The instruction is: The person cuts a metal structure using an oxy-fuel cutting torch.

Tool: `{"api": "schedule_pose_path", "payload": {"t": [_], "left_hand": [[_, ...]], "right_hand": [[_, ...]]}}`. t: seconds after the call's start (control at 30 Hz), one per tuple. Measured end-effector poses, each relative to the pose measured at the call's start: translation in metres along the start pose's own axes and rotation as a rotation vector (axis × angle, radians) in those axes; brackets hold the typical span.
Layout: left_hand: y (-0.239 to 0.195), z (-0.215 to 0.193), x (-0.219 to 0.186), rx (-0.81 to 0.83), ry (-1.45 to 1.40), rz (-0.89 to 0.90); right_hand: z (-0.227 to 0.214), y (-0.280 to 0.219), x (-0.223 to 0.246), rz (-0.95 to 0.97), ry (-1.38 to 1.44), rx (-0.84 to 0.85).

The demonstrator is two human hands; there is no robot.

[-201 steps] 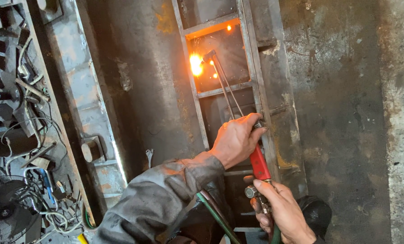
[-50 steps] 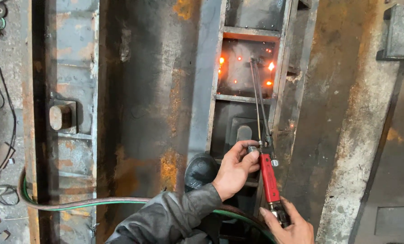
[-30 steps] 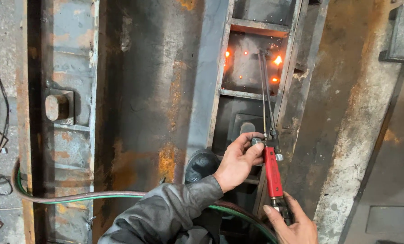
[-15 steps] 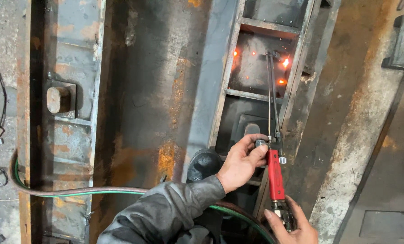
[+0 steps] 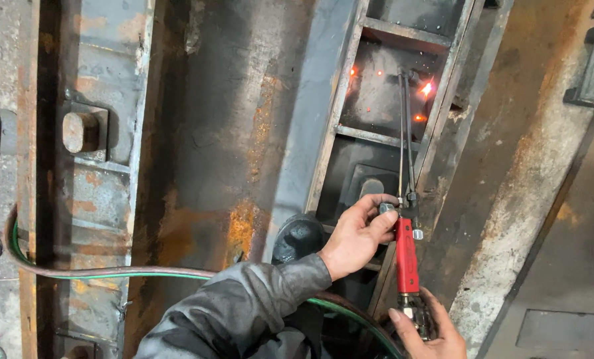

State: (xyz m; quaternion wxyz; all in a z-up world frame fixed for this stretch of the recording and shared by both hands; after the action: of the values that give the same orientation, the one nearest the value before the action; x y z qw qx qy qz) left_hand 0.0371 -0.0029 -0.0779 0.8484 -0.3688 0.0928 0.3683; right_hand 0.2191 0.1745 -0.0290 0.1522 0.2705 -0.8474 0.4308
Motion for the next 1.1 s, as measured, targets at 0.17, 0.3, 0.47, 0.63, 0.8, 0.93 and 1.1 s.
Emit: {"api": "schedule_pose_path", "payload": {"t": [0.17, 0.3, 0.47, 0.63, 0.8, 0.93, 1.1], "left_hand": [[0.000, 0.000, -0.002, 0.002, 0.010, 0.004], [-0.003, 0.003, -0.006, 0.007, 0.024, 0.001], [-0.004, 0.004, -0.009, -0.004, 0.057, 0.007], [-0.006, 0.006, -0.013, -0.001, 0.125, 0.004], [-0.003, 0.007, -0.009, 0.003, 0.095, 0.010], [-0.002, 0.007, -0.009, -0.017, 0.104, -0.012], [-0.001, 0.008, -0.008, -0.022, 0.099, -0.018]], "right_hand": [[-0.001, -0.001, -0.002, -0.003, 0.031, -0.026], [-0.002, -0.003, 0.007, 0.040, -0.013, -0.025], [-0.001, -0.002, -0.001, -0.002, 0.047, -0.035], [-0.003, -0.002, -0.006, -0.014, 0.061, -0.029], [-0.003, -0.006, 0.004, 0.001, 0.057, -0.073], [-0.005, -0.005, 0.004, 0.019, -0.013, -0.074], [-0.003, -0.006, -0.005, -0.024, 0.084, -0.081]]}}
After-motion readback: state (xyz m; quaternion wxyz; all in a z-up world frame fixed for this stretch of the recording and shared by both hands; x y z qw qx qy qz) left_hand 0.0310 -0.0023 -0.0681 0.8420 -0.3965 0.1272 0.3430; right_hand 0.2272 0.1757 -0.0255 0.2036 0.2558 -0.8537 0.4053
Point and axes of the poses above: each hand's wrist, its own y-axis towards the middle knuckle, its own z-axis out of the palm, x = y × z, the point moved 4 cm from there along y, towards the middle knuckle
